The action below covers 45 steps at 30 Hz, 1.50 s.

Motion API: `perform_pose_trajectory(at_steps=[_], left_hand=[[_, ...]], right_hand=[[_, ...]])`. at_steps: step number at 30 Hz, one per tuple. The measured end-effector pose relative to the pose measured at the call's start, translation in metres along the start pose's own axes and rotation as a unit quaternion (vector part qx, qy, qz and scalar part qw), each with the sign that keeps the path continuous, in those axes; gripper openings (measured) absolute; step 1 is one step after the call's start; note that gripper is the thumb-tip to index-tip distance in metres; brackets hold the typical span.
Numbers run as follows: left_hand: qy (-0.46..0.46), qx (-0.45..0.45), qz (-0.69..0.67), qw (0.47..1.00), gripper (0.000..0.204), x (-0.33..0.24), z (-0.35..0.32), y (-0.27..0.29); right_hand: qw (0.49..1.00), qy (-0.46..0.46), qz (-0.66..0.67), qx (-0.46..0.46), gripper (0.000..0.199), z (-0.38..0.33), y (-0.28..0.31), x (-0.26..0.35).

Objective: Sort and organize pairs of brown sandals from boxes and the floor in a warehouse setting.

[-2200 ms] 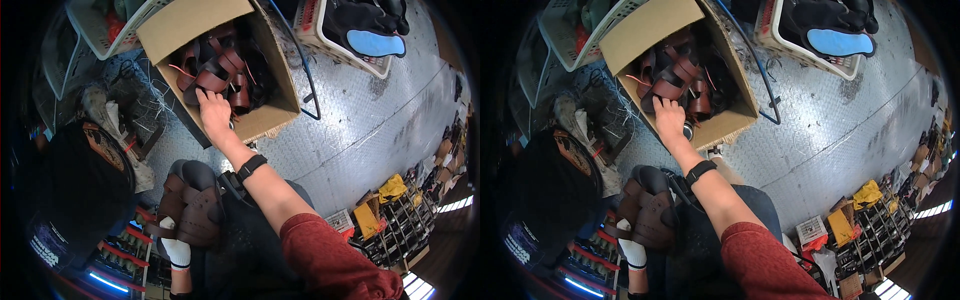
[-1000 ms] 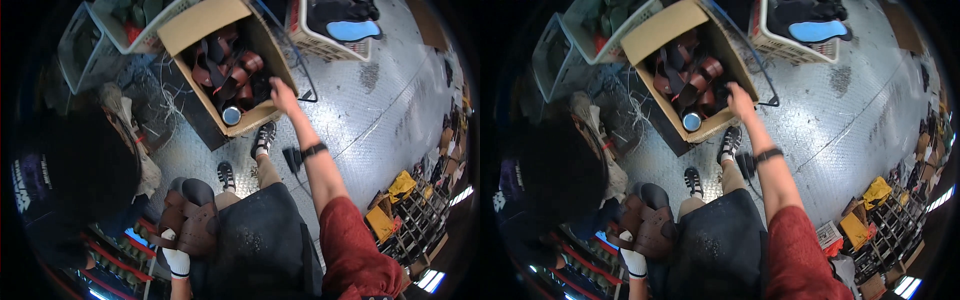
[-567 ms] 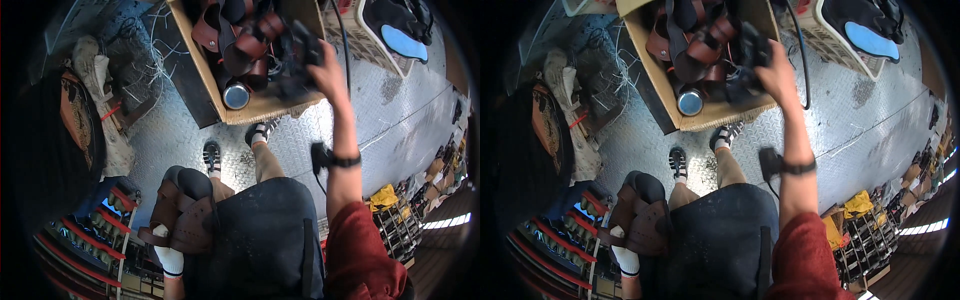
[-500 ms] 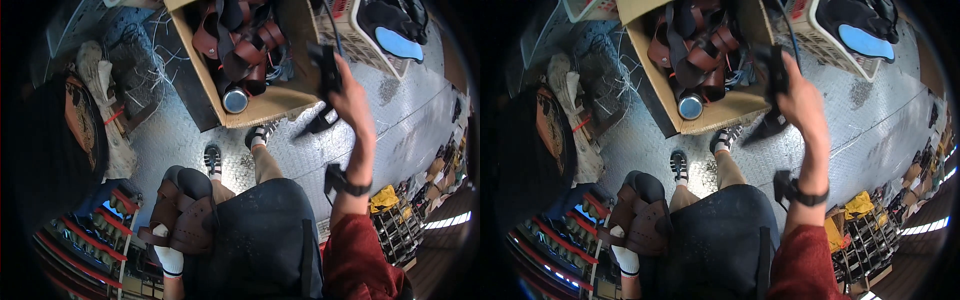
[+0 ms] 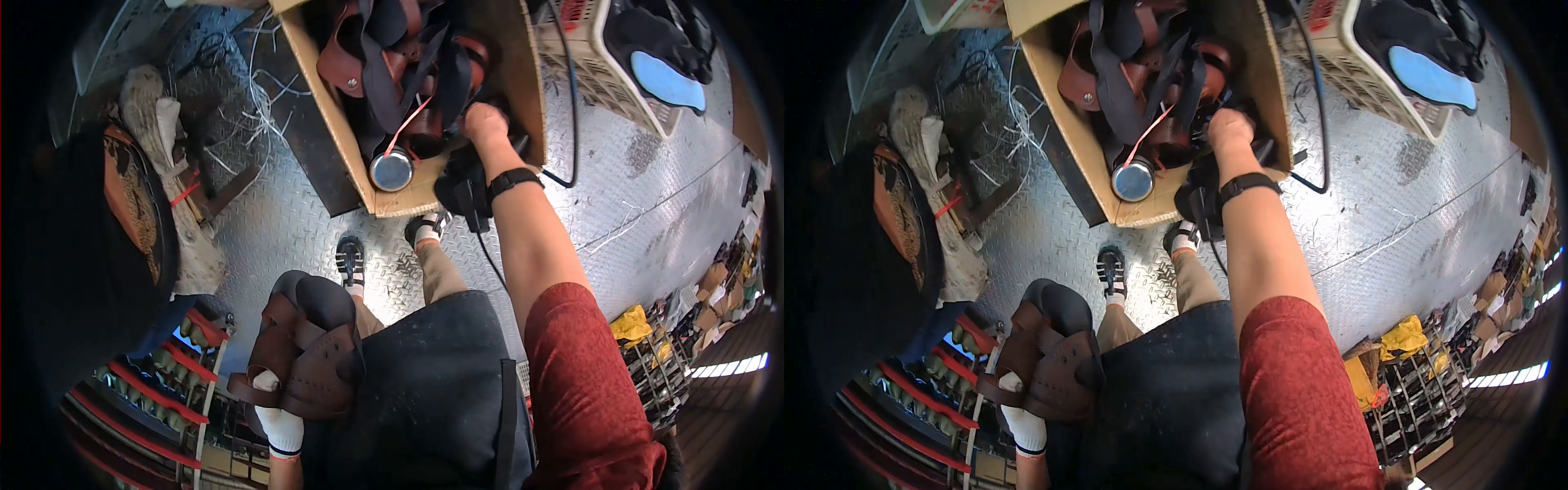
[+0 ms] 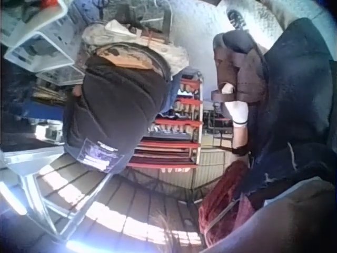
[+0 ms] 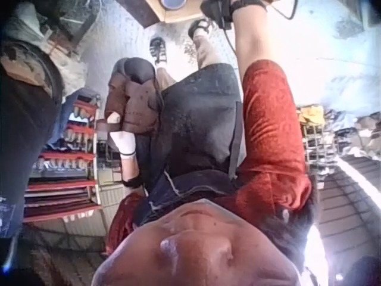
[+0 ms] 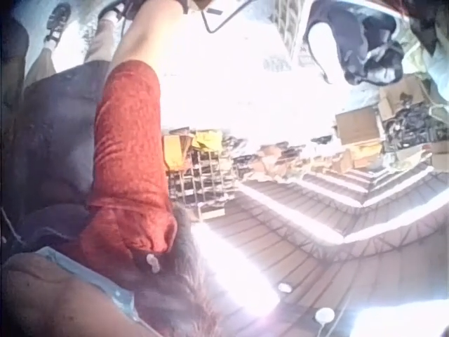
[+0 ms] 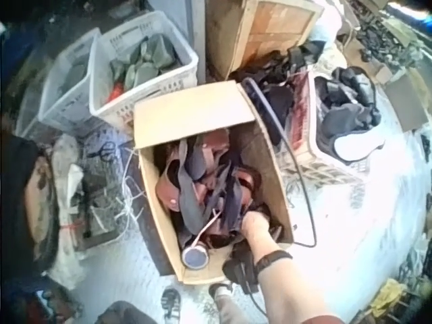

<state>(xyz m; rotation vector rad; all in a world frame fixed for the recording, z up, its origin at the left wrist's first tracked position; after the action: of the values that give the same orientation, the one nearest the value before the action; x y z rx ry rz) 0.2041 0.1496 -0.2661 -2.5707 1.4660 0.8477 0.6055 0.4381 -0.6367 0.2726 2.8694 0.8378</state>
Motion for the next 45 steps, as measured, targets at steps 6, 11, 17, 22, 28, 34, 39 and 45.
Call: perform_pose_trajectory(at_steps=[6,11,17,22,28,34,39,45], left_hand=[[-0.096,0.04,0.228,0.968,0.027,0.012,0.011,0.015],[-0.122,0.036,0.229,0.965,0.025,-0.002,0.001,0.01],[-0.132,0.059,0.108,0.984,0.03,-0.034,-0.01,-0.017],[-0.058,0.118,-0.043,0.99,0.035,-0.047,-0.017,-0.028],[-0.131,0.149,0.086,0.976,0.036,-0.049,-0.022,-0.016],[-0.15,0.157,0.137,0.967,0.038,-0.047,-0.025,-0.022],[-0.133,0.147,0.115,0.973,0.038,-0.041,-0.023,-0.016],[-0.117,0.134,0.093,0.98,0.038,-0.036,-0.022,-0.007]], right_hand=[[0.964,0.038,0.209,-0.158,0.024,0.087,-0.025,-0.041],[0.856,0.159,0.202,-0.449,0.017,-0.12,0.11,-0.002],[0.833,0.175,0.269,-0.45,0.034,-0.248,0.157,-0.025],[0.849,0.116,0.337,-0.389,0.019,-0.258,0.177,-0.047],[0.793,0.068,0.558,-0.234,0.016,-0.234,0.151,-0.065],[0.753,0.081,0.624,-0.192,0.013,-0.232,0.137,-0.061],[0.775,0.079,0.594,-0.201,0.013,-0.248,0.129,-0.07],[0.801,0.0,0.565,-0.197,0.016,-0.322,0.077,-0.146]])
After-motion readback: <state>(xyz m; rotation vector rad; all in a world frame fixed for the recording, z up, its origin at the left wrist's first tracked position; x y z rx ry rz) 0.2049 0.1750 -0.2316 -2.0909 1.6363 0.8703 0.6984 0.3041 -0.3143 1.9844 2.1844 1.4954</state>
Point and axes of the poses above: each hand's wrist, its own z-axis towards the middle knuckle, its own y-axis out of the back of the hand, x = y × z, the point moved 9 cm from there along z, towards the middle knuckle, and after that the axes turned 1 degree about y, right-handed, at the moved point
